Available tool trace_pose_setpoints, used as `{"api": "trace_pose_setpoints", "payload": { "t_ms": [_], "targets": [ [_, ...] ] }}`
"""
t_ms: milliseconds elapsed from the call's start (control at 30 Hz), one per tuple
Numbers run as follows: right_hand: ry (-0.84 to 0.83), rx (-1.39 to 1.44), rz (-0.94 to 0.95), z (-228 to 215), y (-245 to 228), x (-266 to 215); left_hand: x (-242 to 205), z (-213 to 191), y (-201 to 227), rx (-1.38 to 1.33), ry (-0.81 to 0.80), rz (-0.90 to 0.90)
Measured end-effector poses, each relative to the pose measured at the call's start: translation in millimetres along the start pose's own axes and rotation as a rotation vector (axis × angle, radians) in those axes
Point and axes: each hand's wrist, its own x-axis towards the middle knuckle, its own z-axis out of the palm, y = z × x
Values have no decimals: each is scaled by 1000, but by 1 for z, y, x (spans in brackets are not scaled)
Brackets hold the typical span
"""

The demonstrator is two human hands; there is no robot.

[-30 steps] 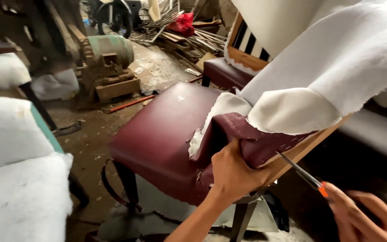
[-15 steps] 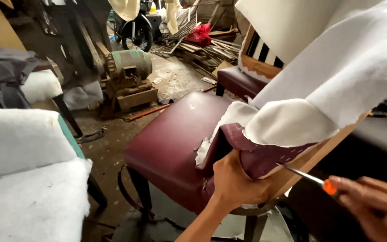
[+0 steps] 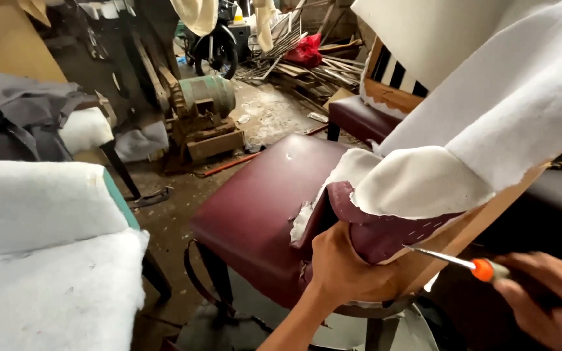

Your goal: Removing old fabric and staples from a chair frame using a screwdriver

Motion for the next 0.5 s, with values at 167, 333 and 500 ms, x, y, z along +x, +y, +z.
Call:
{"api": "trace_pose_setpoints", "payload": {
  "t_ms": [167, 333, 500],
  "targets": [
    [274, 208, -53, 11, 10, -38, 0, -8, 11, 4, -78, -72],
    [227, 211, -8, -2, -3, -36, -2, -3, 4, -13, -56, -45],
    [212, 192, -83, -13, -34, -23, -5, -6, 9, -34, -65, -78]
  ]
}}
